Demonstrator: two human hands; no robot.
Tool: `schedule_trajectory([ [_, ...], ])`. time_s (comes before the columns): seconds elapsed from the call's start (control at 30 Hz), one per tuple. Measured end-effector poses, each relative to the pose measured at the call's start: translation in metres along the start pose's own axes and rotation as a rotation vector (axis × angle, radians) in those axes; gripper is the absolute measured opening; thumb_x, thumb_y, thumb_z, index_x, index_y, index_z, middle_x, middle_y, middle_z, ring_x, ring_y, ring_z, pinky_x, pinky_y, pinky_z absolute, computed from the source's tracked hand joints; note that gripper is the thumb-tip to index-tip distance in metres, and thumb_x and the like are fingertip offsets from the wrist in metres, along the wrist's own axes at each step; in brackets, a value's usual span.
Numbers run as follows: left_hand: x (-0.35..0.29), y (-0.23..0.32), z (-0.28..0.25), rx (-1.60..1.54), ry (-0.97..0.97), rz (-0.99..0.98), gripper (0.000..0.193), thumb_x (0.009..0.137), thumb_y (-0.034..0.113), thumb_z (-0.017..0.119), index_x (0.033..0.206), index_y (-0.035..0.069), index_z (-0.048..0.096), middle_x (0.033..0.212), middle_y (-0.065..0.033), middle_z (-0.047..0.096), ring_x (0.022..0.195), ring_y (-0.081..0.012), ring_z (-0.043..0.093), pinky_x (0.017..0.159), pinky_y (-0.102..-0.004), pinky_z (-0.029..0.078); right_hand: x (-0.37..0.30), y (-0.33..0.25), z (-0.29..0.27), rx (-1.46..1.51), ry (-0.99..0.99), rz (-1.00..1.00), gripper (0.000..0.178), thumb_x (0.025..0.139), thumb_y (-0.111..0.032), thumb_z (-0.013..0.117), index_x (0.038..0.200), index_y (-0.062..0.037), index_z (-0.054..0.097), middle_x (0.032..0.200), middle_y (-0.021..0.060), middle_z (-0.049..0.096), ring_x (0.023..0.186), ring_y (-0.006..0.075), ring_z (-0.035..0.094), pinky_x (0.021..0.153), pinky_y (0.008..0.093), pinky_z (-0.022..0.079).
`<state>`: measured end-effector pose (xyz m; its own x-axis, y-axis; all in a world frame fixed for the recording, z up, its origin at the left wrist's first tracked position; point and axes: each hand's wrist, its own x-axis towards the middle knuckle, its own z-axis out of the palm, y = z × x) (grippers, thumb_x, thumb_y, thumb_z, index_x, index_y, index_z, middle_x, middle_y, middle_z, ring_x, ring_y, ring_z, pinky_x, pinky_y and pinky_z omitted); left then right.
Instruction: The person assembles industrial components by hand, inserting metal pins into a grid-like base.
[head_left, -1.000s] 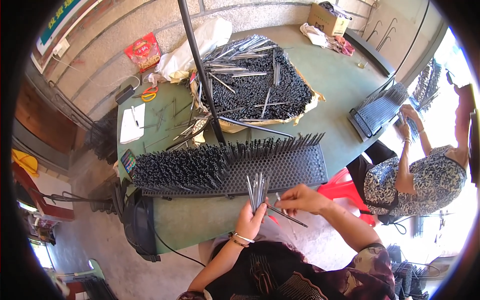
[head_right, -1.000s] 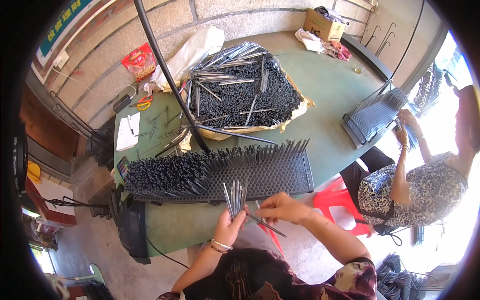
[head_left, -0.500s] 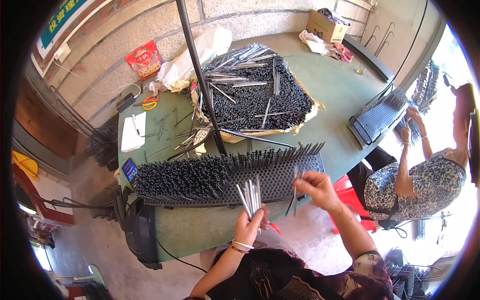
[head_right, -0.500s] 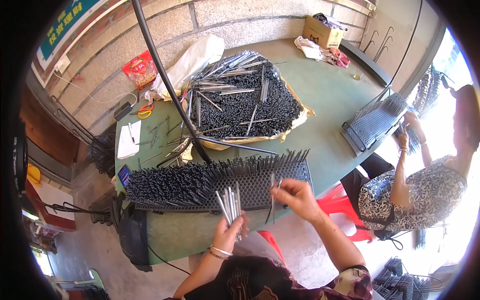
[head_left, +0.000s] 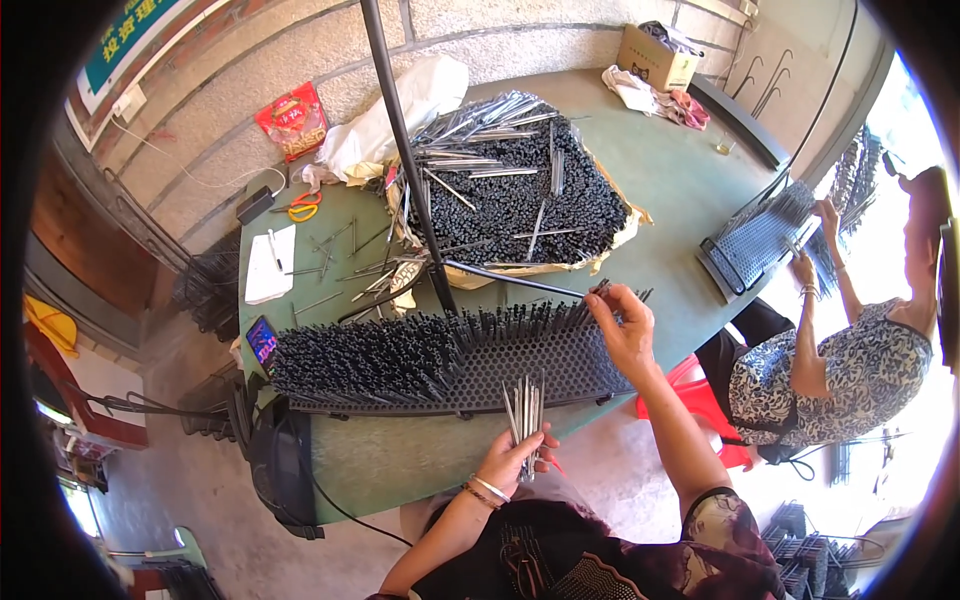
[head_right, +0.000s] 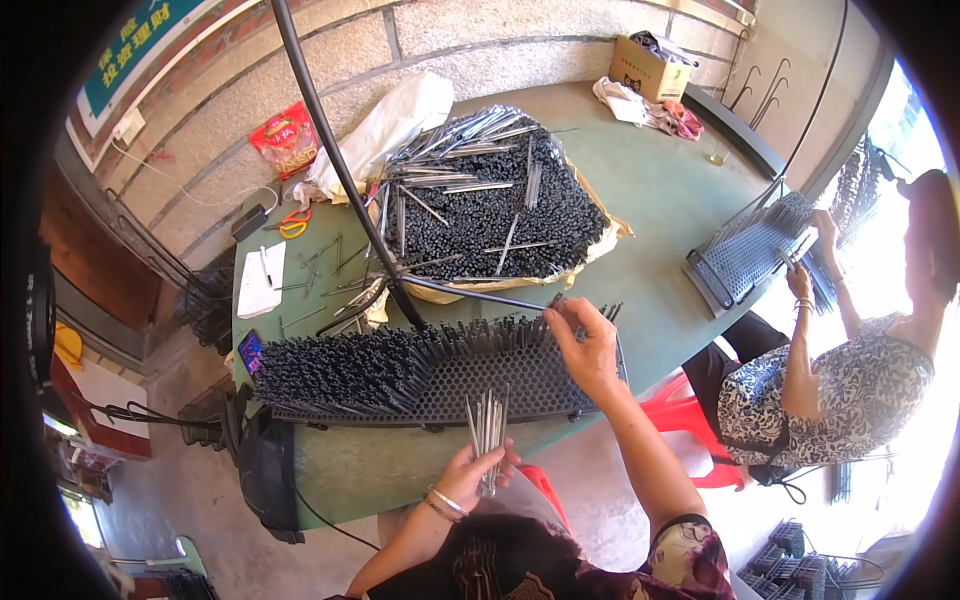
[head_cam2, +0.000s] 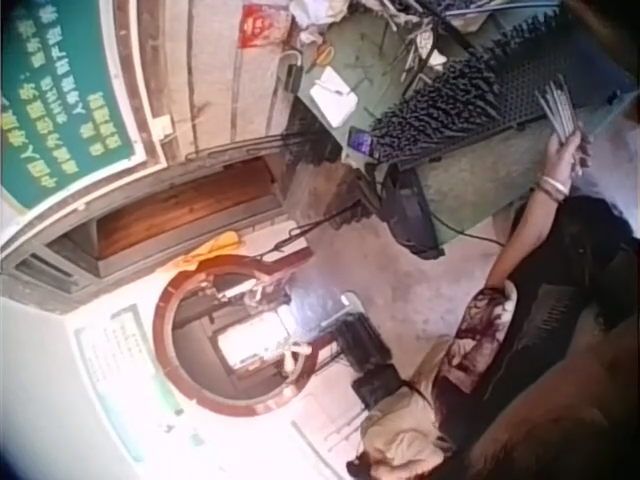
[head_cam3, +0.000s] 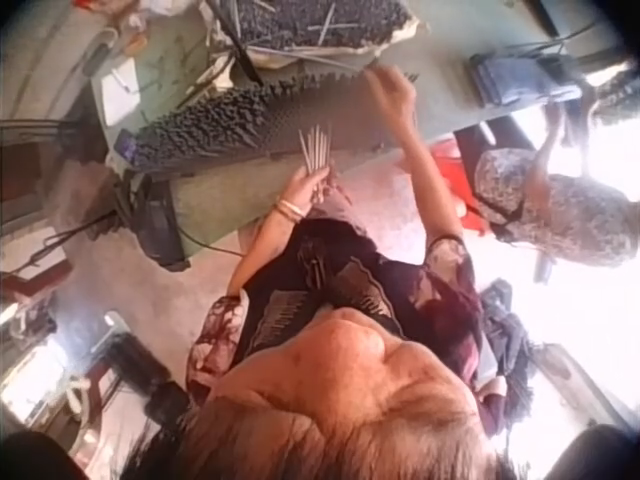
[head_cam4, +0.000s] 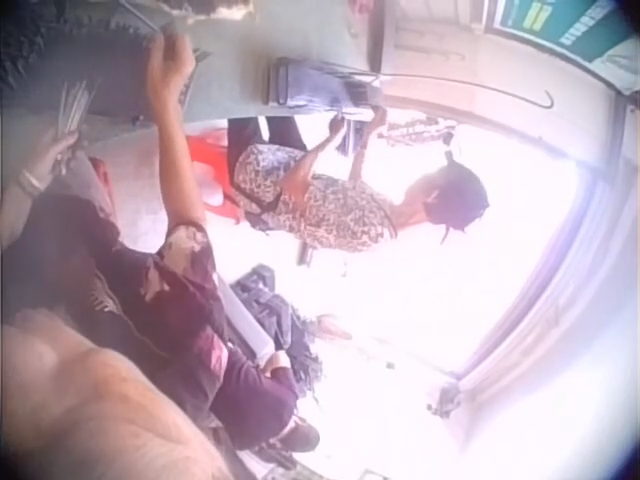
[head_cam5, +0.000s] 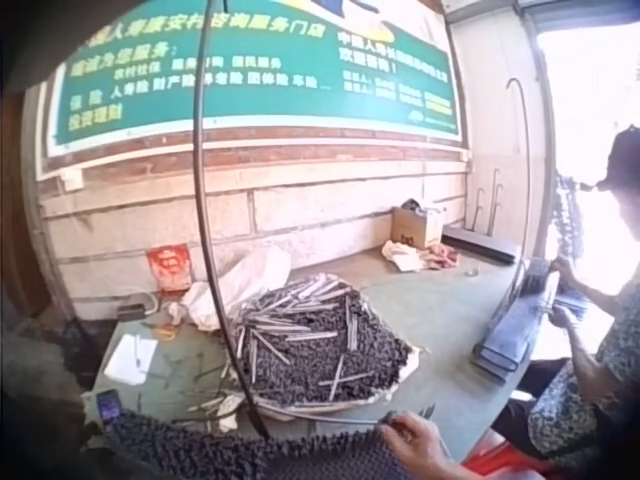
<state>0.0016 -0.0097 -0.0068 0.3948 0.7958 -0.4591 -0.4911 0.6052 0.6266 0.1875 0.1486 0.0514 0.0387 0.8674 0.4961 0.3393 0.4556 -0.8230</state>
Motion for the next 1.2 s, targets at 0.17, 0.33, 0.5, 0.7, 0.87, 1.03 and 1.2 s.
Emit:
schedule_trajectory([
  [0.17,-0.003,0.007,0.006,-0.026,-0.015,-0.03,0.032,0.092,0.014,0.049,0.122,0.003,0.047,0.1,-0.0141,0.061,0.085,-0.0197,0.062,0.069,-0.0304,0.053,-0.001,-0.009,-0.002,-0.084,-0.058,-0.032,0.01,0.082,-0.004,0.063,0.089,0.0025,0.059,0.075,0.0045,0.063,0.067,0.0073,0.058,0.063,0.0221,0.046],
  [0.33,-0.003,0.007,0.008,-0.026,-0.04,-0.016,0.033,0.092,0.013,0.048,0.123,0.002,0.045,0.101,-0.016,0.061,0.087,-0.0215,0.062,0.071,-0.0318,0.054,-0.003,-0.02,-0.002,-0.069,-0.105,0.008,0.009,0.081,-0.003,0.063,0.088,0.0023,0.06,0.078,0.0058,0.066,0.067,0.0084,0.06,0.063,0.0226,0.047],
  [0.5,-0.002,0.007,0.006,-0.035,-0.04,-0.024,0.033,0.092,0.013,0.048,0.123,0.001,0.045,0.102,-0.0163,0.061,0.087,-0.0213,0.062,0.071,-0.032,0.054,-0.006,-0.017,-0.003,-0.058,-0.07,0.009,0.008,0.081,-0.002,0.062,0.088,0.0023,0.06,0.08,0.0066,0.067,0.067,0.0087,0.06,0.063,0.0231,0.048],
  [0.7,-0.003,0.008,0.005,-0.038,-0.047,-0.016,0.033,0.092,0.014,0.048,0.123,0.001,0.045,0.103,-0.0157,0.061,0.087,-0.0205,0.062,0.072,-0.0319,0.054,-0.005,-0.017,-0.002,-0.083,-0.079,-0.032,0.009,0.08,-0.002,0.063,0.087,0.0026,0.06,0.079,0.0068,0.067,0.066,0.0097,0.06,0.064,0.0234,0.048],
  [0.87,-0.003,0.008,0.004,-0.041,-0.045,-0.023,0.033,0.093,0.014,0.047,0.123,0.001,0.045,0.103,-0.0159,0.061,0.087,-0.0206,0.062,0.072,-0.0319,0.054,-0.007,-0.014,-0.001,-0.11,-0.103,-0.04,0.013,0.078,-0.003,0.066,0.09,0.0013,0.062,0.081,0.0087,0.065,0.063,0.0129,0.06,0.061,0.0252,0.048],
  [1.03,-0.001,0.008,0.003,-0.06,-0.031,-0.004,0.033,0.093,0.014,0.047,0.123,0.001,0.044,0.106,-0.0174,0.06,0.089,-0.022,0.062,0.073,-0.0326,0.054,-0.01,-0.013,0.008,-0.109,0.011,-0.098,0.027,0.077,-0.001,0.067,0.103,-0.0011,0.059,0.079,0.0103,0.065,0.062,0.0145,0.06,0.059,0.0264,0.048],
  [1.2,-0.001,0.008,0.004,-0.024,-0.03,0.001,0.034,0.092,0.014,0.048,0.123,0.002,0.044,0.107,-0.0173,0.06,0.091,-0.0228,0.062,0.074,-0.0335,0.053,-0.01,-0.01,0.011,-0.241,0.001,-0.251,0.044,0.075,0.003,0.066,0.117,-0.0022,0.054,0.081,0.0101,0.064,0.066,0.0174,0.061,0.062,0.0275,0.049],
])
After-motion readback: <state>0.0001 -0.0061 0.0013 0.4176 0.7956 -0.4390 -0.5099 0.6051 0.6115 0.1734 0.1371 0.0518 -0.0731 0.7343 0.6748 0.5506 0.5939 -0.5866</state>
